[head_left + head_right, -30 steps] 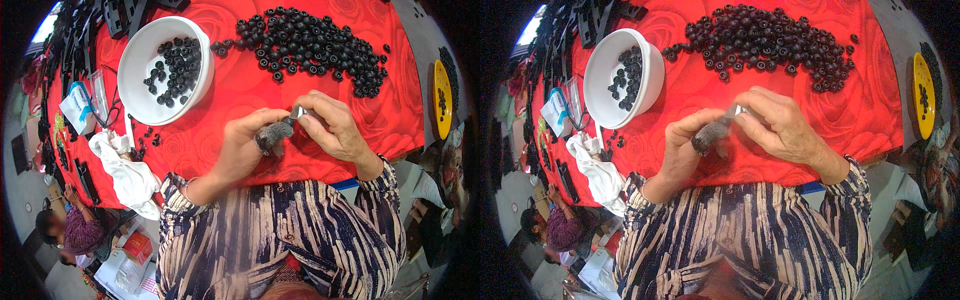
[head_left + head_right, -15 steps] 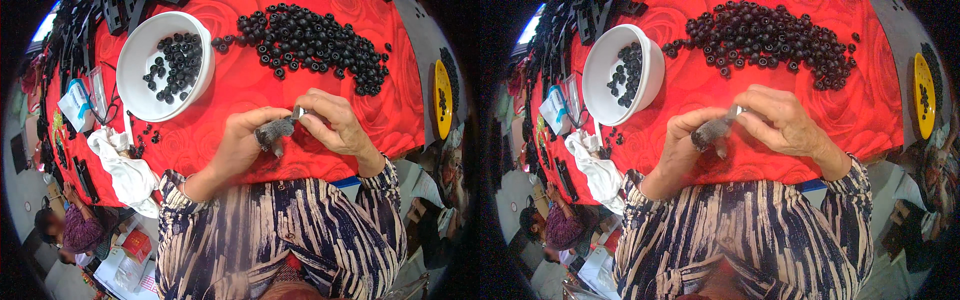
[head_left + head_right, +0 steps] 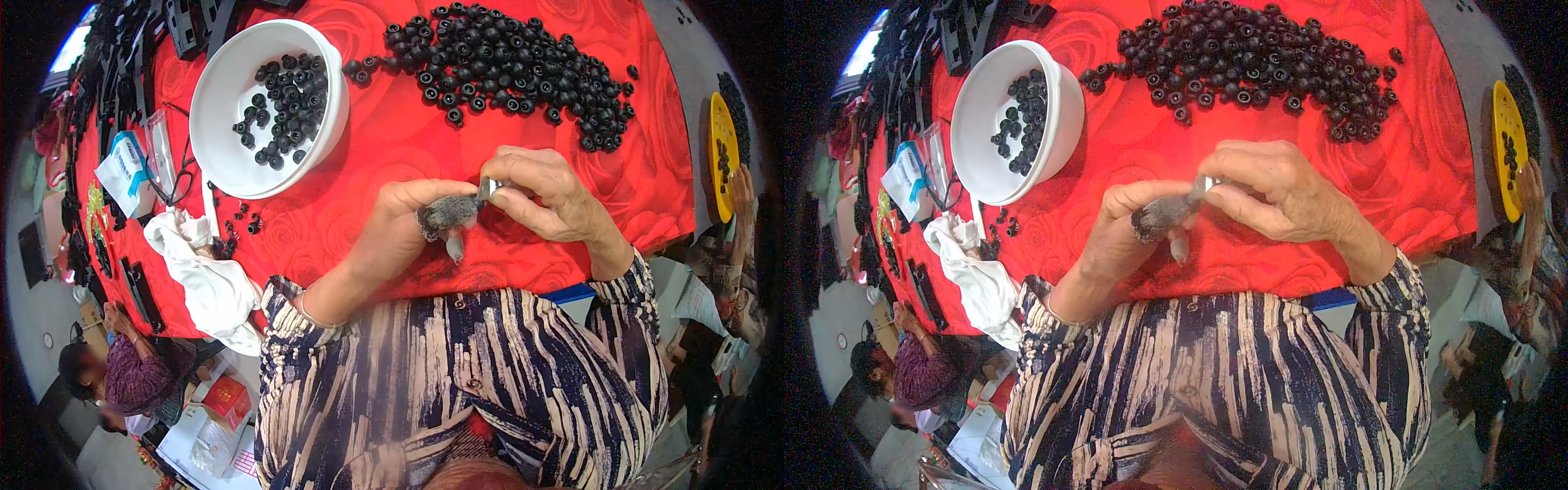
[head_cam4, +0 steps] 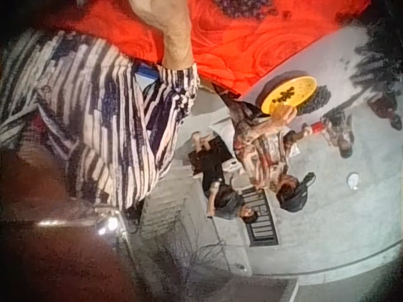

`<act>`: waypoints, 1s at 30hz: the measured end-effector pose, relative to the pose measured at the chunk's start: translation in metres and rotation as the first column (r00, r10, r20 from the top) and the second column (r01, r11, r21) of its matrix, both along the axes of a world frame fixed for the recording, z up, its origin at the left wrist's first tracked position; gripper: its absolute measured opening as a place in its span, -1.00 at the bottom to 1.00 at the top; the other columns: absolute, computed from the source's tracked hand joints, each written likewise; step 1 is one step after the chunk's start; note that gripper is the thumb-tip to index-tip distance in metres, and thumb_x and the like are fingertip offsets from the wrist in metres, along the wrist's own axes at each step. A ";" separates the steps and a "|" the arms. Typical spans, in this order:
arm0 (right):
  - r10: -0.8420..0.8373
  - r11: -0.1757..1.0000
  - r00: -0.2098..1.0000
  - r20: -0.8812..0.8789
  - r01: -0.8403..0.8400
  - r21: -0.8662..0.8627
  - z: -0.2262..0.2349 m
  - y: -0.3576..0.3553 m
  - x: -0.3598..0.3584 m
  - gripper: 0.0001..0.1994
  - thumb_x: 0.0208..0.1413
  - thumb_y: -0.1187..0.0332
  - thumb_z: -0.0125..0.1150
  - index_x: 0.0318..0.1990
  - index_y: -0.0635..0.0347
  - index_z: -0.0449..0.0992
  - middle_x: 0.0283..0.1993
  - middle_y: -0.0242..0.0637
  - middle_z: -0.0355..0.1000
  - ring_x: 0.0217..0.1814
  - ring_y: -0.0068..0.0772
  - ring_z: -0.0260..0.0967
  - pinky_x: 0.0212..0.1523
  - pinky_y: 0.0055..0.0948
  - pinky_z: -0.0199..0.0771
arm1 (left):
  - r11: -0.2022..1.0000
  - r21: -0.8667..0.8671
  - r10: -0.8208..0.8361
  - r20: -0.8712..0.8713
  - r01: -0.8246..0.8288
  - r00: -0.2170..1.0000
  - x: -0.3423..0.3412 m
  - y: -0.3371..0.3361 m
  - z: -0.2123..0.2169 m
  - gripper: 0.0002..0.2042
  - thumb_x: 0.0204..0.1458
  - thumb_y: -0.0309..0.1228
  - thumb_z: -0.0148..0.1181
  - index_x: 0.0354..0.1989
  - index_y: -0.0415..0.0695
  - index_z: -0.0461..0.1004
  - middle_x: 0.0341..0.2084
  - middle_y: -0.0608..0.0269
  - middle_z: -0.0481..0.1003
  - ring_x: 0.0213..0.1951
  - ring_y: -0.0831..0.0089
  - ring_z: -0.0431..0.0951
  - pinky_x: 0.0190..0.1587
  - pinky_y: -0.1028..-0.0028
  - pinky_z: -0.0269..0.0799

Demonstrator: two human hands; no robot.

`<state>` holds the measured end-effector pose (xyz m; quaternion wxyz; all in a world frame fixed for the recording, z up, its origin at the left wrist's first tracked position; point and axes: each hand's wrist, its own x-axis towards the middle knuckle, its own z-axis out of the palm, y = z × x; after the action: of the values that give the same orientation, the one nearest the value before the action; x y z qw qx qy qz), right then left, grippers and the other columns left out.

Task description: The person sits at a table and cleans small black beads one by one using a small metal tool and a grey cloth. They pick up a bead, rub it with the tool, and place it back on the table. The process is repeated continuously throughout the video.

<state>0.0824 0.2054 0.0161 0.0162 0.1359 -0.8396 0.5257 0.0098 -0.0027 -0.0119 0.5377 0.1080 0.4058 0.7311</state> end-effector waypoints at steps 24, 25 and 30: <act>-0.097 0.984 0.908 -0.408 0.148 0.095 -0.002 -0.012 0.008 -0.69 -0.23 0.48 0.32 -0.24 0.31 0.48 -0.56 -0.26 0.28 -0.60 -0.29 0.27 -0.59 -0.38 0.23 | 0.993 0.117 -0.047 0.400 0.000 0.915 0.008 0.011 -0.004 -0.78 0.09 -0.47 0.08 -0.11 -0.29 0.44 -0.43 0.17 0.53 -0.50 0.51 0.54 -0.53 0.50 0.53; -0.105 0.982 0.882 -0.460 0.165 0.094 -0.003 -0.015 0.008 -0.70 -0.24 0.47 0.33 -0.26 0.31 0.48 -0.57 -0.26 0.27 -0.61 -0.29 0.26 -0.60 -0.38 0.22 | 0.996 0.088 -0.022 0.345 -0.008 0.938 0.009 0.010 -0.005 -0.77 0.08 -0.47 0.08 -0.11 -0.28 0.44 -0.41 0.13 0.54 -0.50 0.50 0.54 -0.53 0.51 0.51; -0.120 0.968 0.808 -0.577 0.224 0.112 -0.003 -0.017 0.010 -0.70 -0.32 0.52 0.37 -0.32 0.32 0.49 -0.59 -0.31 0.26 -0.65 -0.37 0.23 -0.66 -0.41 0.17 | 0.996 0.064 0.066 0.031 -0.068 0.997 0.009 0.008 0.003 -0.77 0.04 -0.55 0.12 -0.11 -0.30 0.46 -0.38 0.18 0.54 -0.48 0.53 0.54 -0.46 0.55 0.52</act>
<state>0.0921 0.1881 0.0129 0.3001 0.2099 -0.8484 0.3824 0.0184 0.0052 -0.0087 0.5150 0.1012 0.3776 0.7629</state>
